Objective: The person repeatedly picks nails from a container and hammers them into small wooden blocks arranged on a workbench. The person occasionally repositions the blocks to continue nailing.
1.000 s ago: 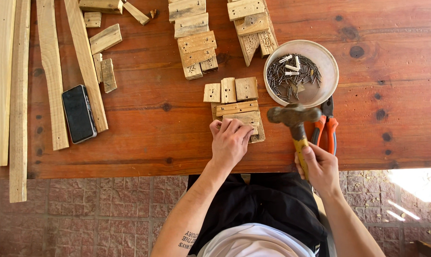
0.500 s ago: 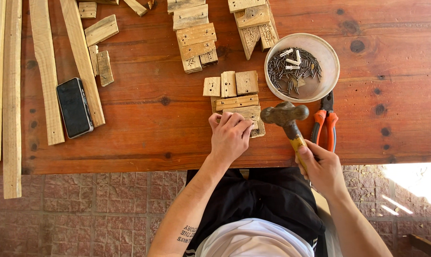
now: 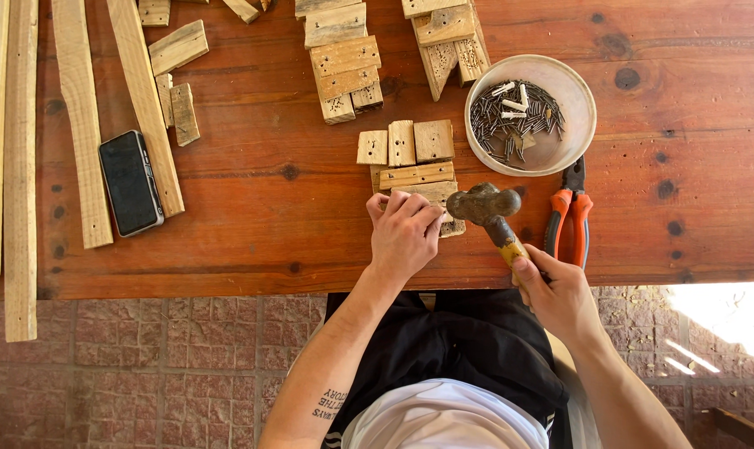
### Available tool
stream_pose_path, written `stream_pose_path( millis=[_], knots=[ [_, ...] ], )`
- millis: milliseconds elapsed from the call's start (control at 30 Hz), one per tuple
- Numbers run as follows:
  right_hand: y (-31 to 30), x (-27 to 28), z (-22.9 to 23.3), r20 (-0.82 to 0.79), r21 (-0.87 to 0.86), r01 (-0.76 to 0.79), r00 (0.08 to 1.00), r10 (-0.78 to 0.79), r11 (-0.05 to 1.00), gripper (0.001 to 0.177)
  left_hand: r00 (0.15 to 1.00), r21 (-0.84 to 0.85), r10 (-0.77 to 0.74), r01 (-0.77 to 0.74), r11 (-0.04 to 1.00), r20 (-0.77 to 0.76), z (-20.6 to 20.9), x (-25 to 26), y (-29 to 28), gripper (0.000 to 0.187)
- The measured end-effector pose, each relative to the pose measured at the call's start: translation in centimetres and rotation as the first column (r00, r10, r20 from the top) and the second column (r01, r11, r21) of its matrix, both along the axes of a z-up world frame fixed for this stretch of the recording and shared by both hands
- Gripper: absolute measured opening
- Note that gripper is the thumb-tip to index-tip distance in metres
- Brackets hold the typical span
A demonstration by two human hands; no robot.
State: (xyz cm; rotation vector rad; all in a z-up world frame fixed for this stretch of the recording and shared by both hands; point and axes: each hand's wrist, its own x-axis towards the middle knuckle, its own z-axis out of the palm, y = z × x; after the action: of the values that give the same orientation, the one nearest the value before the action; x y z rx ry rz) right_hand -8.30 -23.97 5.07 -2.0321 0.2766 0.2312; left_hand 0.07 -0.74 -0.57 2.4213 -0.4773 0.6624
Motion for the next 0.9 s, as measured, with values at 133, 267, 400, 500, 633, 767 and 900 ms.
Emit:
stream_pose_path(
  millis=[133, 267, 400, 500, 633, 767, 900],
  knots=[
    [-1.0, -0.2, -0.6, -0.001, -0.092, -0.028, 1.000, 0.028, 0.995, 0.033, 1.000, 0.003, -0.004, 0.004, 1.000, -0.007, -0.1, 0.0, 0.1, 0.005],
    [-1.1, -0.4, -1.1, 0.017, -0.129, -0.038, 0.999, 0.040, 0.991, 0.033, 1.000, 0.003, -0.010, 0.010, 1.000, -0.011, -0.1, 0.1, 0.1, 0.004],
    [-0.8, 0.0, 0.0, -0.011, -0.175, -0.056, 0.998, 0.055, 0.983, 0.033, 1.000, -0.016, -0.012, 0.012, 1.000, -0.009, -0.5, 0.1, 0.0, 0.002],
    [-0.7, 0.2, 0.5, 0.009, -0.222, -0.071, 0.997, 0.074, 0.972, 0.036, 1.000, 0.006, -0.013, 0.013, 1.000, -0.009, -0.4, 0.0, 0.2, 0.003],
    [-0.7, 0.1, 0.7, -0.001, -0.231, -0.073, 0.997, 0.075, 0.970, 0.032, 1.000, 0.006, -0.005, 0.005, 1.000, -0.015, 0.5, -0.2, 0.3, 0.004],
    [-1.5, -0.7, 0.1, 0.034, -0.177, -0.048, 0.998, 0.054, 0.983, 0.029, 0.999, 0.004, -0.036, 0.036, 0.999, 0.018, 1.2, -0.9, 1.4, 0.005],
    [-1.0, -1.1, 2.3, 0.115, -0.225, -0.053, 0.990, 0.081, 0.973, 0.031, 0.994, 0.011, -0.035, 0.034, 0.999, 0.100, -1.4, -1.2, 2.1, 0.002]
  ],
)
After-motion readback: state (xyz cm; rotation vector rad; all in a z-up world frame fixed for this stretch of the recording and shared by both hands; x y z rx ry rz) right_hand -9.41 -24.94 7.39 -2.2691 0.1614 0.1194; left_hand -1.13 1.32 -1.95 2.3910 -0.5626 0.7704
